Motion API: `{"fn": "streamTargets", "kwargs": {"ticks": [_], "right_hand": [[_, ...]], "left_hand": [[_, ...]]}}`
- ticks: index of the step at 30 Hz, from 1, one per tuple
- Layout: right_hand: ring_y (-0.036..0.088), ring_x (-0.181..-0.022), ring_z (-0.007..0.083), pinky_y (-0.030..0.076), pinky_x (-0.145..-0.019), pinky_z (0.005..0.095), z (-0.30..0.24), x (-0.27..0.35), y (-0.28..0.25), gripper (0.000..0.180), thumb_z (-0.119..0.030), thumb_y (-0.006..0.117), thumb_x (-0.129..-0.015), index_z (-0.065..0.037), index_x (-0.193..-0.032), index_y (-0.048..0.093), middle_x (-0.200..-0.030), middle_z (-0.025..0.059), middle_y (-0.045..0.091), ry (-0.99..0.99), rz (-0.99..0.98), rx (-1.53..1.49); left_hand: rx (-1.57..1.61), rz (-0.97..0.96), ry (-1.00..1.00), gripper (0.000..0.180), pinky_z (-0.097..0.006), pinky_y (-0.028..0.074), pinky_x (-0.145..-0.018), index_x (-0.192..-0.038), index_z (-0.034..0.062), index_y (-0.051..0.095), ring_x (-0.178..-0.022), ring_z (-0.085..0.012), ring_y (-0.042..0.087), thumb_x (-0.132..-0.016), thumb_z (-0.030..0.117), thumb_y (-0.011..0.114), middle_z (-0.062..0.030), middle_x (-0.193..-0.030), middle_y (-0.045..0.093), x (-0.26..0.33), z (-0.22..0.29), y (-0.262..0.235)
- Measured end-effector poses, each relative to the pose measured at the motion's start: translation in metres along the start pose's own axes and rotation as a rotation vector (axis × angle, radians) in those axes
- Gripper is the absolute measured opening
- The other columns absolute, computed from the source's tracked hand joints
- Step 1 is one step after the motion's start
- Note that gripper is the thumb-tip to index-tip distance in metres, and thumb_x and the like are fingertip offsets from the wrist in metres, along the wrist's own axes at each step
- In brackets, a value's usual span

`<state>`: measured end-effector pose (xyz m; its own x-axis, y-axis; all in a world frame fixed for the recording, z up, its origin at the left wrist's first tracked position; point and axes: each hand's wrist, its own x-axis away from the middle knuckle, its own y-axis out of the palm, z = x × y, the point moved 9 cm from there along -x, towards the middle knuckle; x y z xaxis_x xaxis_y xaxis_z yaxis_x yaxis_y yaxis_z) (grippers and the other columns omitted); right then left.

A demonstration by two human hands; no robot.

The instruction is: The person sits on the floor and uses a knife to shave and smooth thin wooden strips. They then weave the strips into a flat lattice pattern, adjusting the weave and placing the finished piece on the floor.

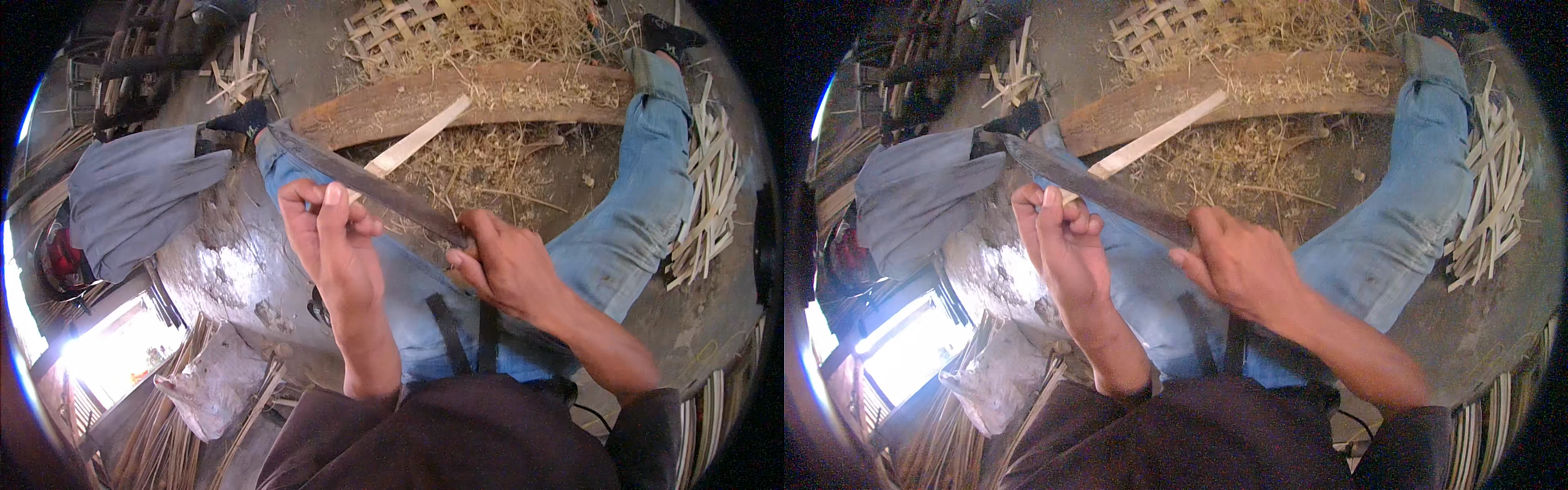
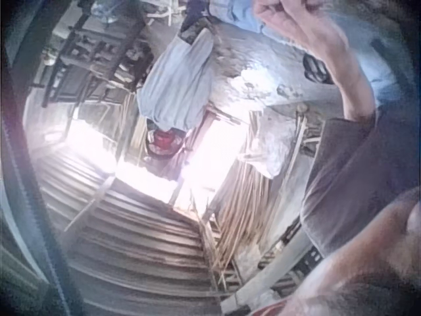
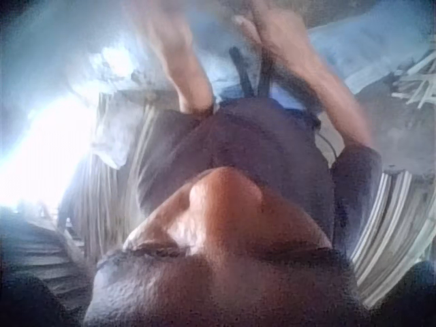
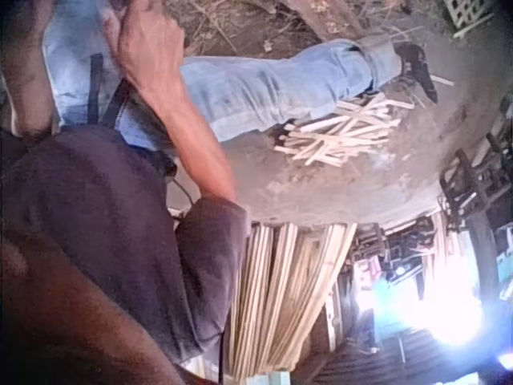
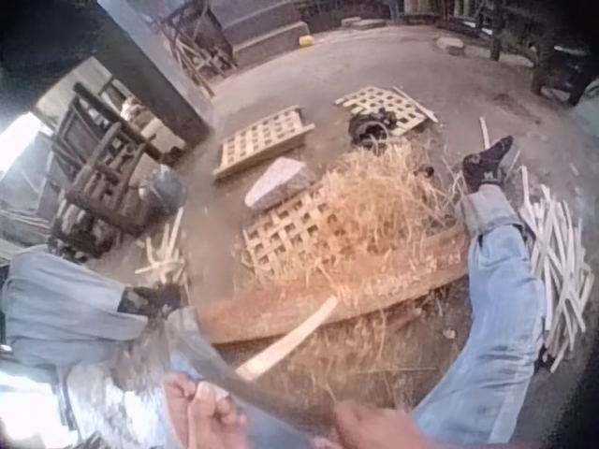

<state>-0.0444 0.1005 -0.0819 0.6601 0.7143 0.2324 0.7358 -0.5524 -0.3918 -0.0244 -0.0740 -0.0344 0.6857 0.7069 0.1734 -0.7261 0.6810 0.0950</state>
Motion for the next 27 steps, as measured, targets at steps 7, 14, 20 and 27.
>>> {"fn": "streamTargets", "kwargs": {"ticks": [7, 14, 20, 27], "right_hand": [[0.063, -0.070, 0.0424, 0.050, -0.057, 0.0509, 0.001, -0.008, 0.005, 0.040, -0.040, 0.056, -0.091, -0.002, -0.098, 0.044, -0.082, 0.0216, 0.061, -0.032, 0.002, 0.031], [0.064, -0.069, 0.0424, 0.051, -0.057, 0.0513, -0.008, -0.014, 0.006, 0.040, -0.039, 0.058, -0.090, -0.002, -0.097, 0.043, -0.081, 0.0209, 0.060, 0.030, -0.032, 0.031], [0.063, -0.069, 0.0439, 0.051, -0.059, 0.0527, 0.022, -0.021, 0.002, 0.038, -0.037, 0.056, -0.092, -0.002, -0.101, 0.044, -0.088, 0.0237, 0.062, 0.126, 0.022, 0.159], [0.060, -0.065, 0.0443, 0.049, -0.059, 0.0519, 0.004, 0.000, -0.002, 0.039, -0.039, 0.054, -0.093, -0.002, -0.098, 0.045, -0.084, 0.0223, 0.059, -0.065, 0.038, 0.057]], "left_hand": [[0.066, -0.016, -0.025, 0.018, -0.025, 0.041, -0.052, -0.098, 0.0129, 0.040, -0.056, -0.0060, 0.046, -0.092, 0.011, 0.056, 0.0022, -0.074, 0.048, 0.002, -0.005, -0.010], [0.071, 0.032, -0.039, 0.017, -0.019, 0.035, -0.053, -0.094, 0.0163, 0.042, -0.059, -0.0041, 0.039, -0.091, 0.013, 0.058, 0.0041, -0.072, 0.045, -0.001, -0.004, -0.010], [0.103, 0.015, -0.062, 0.019, -0.023, 0.041, -0.051, -0.099, 0.0138, 0.040, -0.057, -0.0056, 0.046, -0.091, 0.011, 0.057, 0.0023, -0.073, 0.047, 0.001, -0.004, -0.012], [0.138, 0.019, -0.029, 0.018, -0.025, 0.042, -0.053, -0.101, 0.0128, 0.040, -0.058, -0.0064, 0.048, -0.093, 0.011, 0.055, 0.0013, -0.075, 0.048, 0.002, -0.009, -0.012]]}}
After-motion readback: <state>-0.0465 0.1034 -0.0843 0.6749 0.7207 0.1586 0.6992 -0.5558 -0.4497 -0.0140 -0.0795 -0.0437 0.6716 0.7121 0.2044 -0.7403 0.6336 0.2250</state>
